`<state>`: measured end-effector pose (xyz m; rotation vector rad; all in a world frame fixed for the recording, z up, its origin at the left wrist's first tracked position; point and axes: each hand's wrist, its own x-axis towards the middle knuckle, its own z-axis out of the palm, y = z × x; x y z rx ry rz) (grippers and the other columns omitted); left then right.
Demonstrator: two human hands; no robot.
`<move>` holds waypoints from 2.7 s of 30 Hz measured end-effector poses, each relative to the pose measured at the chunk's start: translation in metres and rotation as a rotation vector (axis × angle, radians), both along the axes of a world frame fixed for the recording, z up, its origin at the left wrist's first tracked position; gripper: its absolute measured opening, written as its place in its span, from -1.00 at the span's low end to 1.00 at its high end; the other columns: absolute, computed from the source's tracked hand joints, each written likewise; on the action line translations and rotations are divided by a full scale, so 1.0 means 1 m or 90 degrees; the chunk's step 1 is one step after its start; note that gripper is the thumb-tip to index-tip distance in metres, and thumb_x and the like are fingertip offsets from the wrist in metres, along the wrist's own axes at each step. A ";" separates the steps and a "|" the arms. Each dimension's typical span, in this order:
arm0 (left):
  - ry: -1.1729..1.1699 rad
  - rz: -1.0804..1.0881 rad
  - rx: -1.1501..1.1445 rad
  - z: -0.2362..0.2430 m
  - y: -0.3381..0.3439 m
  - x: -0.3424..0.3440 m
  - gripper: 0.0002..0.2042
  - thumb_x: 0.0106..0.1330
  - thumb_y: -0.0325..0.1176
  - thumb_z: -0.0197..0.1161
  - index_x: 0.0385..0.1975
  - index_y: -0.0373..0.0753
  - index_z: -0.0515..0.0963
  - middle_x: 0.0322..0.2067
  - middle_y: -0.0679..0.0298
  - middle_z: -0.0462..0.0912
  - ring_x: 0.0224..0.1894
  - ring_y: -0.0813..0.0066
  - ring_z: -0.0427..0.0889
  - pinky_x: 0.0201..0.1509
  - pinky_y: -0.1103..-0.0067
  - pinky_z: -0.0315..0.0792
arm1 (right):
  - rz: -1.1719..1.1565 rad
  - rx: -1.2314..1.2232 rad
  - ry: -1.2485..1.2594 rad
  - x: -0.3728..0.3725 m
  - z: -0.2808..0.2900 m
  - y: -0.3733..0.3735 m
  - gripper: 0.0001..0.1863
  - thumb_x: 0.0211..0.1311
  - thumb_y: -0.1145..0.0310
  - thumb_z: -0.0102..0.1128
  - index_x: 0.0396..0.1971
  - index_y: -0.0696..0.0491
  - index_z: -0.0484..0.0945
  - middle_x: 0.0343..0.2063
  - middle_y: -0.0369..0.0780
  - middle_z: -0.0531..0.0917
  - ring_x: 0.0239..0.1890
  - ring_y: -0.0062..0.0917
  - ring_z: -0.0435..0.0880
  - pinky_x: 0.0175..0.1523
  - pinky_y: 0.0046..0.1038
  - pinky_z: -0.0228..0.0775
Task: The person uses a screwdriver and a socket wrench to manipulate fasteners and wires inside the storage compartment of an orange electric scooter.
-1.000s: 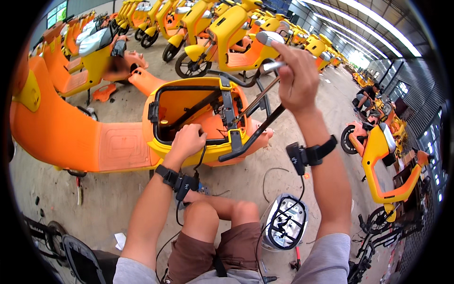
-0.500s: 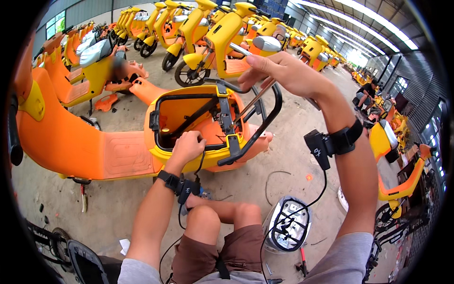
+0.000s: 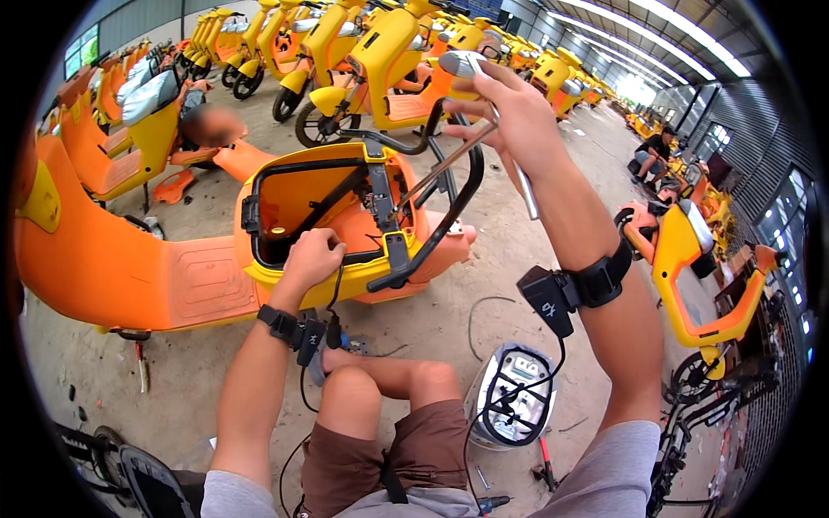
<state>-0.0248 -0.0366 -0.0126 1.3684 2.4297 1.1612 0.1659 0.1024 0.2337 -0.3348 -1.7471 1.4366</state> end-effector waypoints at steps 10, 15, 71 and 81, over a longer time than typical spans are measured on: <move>-0.001 0.003 -0.013 0.003 0.001 0.000 -0.75 0.20 -0.26 0.25 -0.35 -0.35 0.68 -0.35 -0.02 0.72 -0.21 -0.01 0.69 -0.04 0.28 0.54 | 0.199 0.435 0.023 -0.024 0.022 0.021 -0.69 -0.02 0.69 -0.18 -0.62 0.25 0.63 -0.26 -0.07 0.77 -0.03 -0.44 0.71 0.44 -0.41 0.10; -0.003 0.015 -0.008 0.000 0.000 0.002 -0.75 0.21 -0.27 0.27 -0.36 -0.38 0.67 -0.36 -0.05 0.71 -0.21 -0.01 0.69 -0.05 0.29 0.54 | 0.137 0.461 -0.046 -0.011 0.026 0.022 -0.71 -0.07 0.64 -0.16 -0.65 0.24 0.62 -0.65 -0.21 0.64 -0.51 -0.59 0.63 -0.15 -0.54 0.44; 0.009 0.034 -0.017 0.000 0.000 0.006 -0.74 0.23 -0.24 0.22 -0.33 -0.33 0.67 -0.32 -0.06 0.70 -0.19 -0.06 0.67 -0.02 0.23 0.54 | -0.162 0.611 -0.467 -0.020 0.033 -0.010 -0.40 0.52 -0.05 -0.20 -0.36 0.13 0.68 -0.50 -0.10 0.70 -0.34 -0.23 0.72 -0.14 -0.28 0.52; 0.015 0.035 -0.022 0.000 -0.003 0.000 -0.74 0.22 -0.24 0.22 -0.33 -0.34 0.68 -0.32 -0.05 0.71 -0.19 -0.04 0.67 -0.02 0.24 0.54 | 0.327 0.373 -0.525 -0.001 0.062 -0.008 -0.36 0.53 -0.03 -0.14 0.19 0.31 0.44 -0.01 -0.04 0.68 0.14 -0.37 0.61 0.34 -0.35 0.34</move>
